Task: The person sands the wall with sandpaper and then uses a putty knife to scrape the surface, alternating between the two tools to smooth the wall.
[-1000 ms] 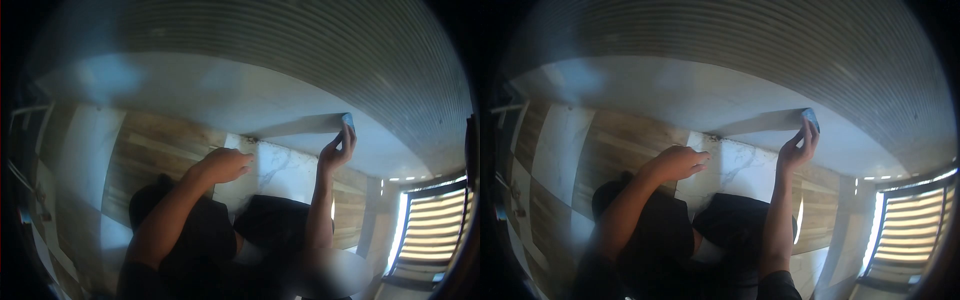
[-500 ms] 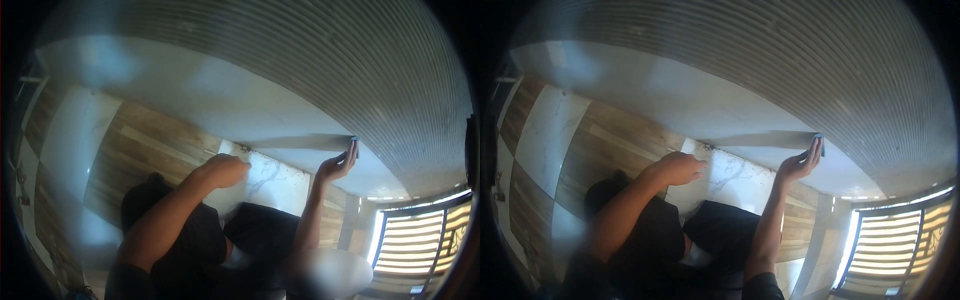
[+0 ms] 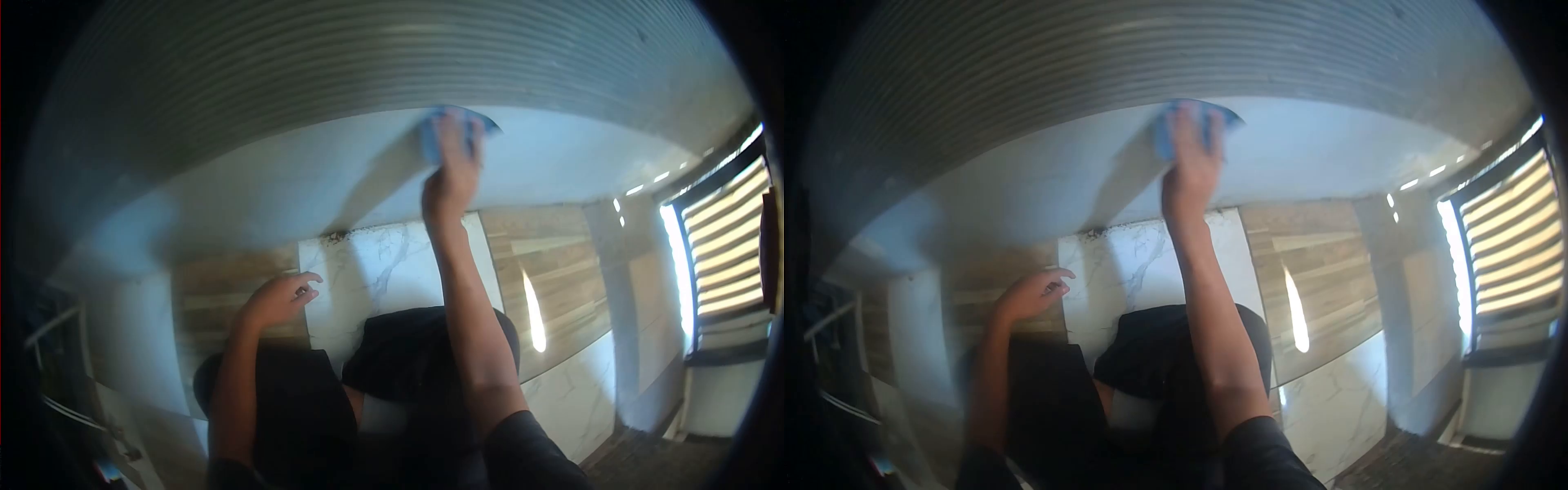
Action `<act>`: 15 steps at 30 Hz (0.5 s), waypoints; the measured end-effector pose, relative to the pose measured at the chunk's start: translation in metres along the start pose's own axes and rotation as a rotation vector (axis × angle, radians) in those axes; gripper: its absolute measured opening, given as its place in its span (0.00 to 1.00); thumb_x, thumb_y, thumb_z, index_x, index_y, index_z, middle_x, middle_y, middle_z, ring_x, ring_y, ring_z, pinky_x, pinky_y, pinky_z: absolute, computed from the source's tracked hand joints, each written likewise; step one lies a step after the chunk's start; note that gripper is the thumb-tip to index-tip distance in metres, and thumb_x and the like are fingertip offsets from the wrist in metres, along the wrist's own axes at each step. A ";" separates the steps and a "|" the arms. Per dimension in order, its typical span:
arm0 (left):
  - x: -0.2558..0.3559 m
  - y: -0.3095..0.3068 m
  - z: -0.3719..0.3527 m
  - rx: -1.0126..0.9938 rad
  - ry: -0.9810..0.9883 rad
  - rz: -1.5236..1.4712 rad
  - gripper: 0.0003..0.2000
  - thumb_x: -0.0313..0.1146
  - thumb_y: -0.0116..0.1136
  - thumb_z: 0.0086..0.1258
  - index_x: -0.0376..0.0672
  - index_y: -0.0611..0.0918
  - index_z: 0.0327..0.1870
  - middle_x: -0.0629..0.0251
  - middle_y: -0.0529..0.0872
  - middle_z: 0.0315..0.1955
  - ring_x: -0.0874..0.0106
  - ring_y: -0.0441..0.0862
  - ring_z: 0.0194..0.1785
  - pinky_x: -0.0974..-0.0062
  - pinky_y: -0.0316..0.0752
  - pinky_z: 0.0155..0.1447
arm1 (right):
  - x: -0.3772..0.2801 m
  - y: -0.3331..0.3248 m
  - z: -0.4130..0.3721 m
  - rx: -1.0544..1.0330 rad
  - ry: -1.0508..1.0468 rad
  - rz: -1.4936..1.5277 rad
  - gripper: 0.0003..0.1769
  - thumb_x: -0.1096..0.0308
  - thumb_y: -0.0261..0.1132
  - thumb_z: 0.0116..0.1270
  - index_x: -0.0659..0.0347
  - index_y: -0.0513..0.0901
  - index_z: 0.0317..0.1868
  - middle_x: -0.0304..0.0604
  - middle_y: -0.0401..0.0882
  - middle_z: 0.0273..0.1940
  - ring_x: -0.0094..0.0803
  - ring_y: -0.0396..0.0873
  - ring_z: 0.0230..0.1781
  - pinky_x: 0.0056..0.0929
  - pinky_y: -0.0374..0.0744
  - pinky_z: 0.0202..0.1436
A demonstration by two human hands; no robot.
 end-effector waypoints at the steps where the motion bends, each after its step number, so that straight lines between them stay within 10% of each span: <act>1: -0.004 0.002 0.002 0.000 0.000 -0.066 0.15 0.37 0.60 0.77 0.44 0.82 0.61 0.52 0.90 0.44 0.58 0.88 0.47 0.63 0.80 0.54 | -0.015 0.005 0.003 -0.134 -0.118 -0.003 0.31 0.86 0.60 0.61 0.57 0.84 0.65 0.48 0.80 0.69 0.59 0.73 0.71 0.51 0.70 0.76; 5: -0.011 0.003 0.005 0.017 -0.016 -0.168 0.17 0.38 0.59 0.79 0.43 0.81 0.63 0.51 0.90 0.45 0.62 0.88 0.50 0.65 0.80 0.56 | 0.023 -0.012 0.004 0.182 0.240 -0.037 0.27 0.88 0.58 0.64 0.57 0.87 0.59 0.46 0.83 0.65 0.51 0.73 0.74 0.49 0.70 0.77; 7: -0.007 0.005 0.003 0.009 -0.025 -0.163 0.17 0.38 0.59 0.79 0.43 0.81 0.64 0.51 0.90 0.46 0.62 0.88 0.50 0.65 0.80 0.57 | -0.010 -0.005 0.013 -0.055 -0.094 0.117 0.31 0.91 0.55 0.61 0.59 0.86 0.61 0.50 0.80 0.68 0.55 0.73 0.72 0.49 0.69 0.77; 15: 0.002 -0.006 0.002 0.093 0.035 -0.188 0.20 0.38 0.58 0.80 0.44 0.78 0.68 0.53 0.87 0.57 0.60 0.88 0.54 0.64 0.79 0.59 | -0.005 0.001 0.005 -0.099 -0.079 0.169 0.30 0.85 0.60 0.60 0.58 0.85 0.63 0.53 0.79 0.69 0.56 0.70 0.75 0.51 0.70 0.76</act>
Point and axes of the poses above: each hand's wrist, its own z-axis towards the middle knuckle, its own y-axis out of the palm, x = y × z, the point moved 7 cm from there along z, towards the middle knuckle
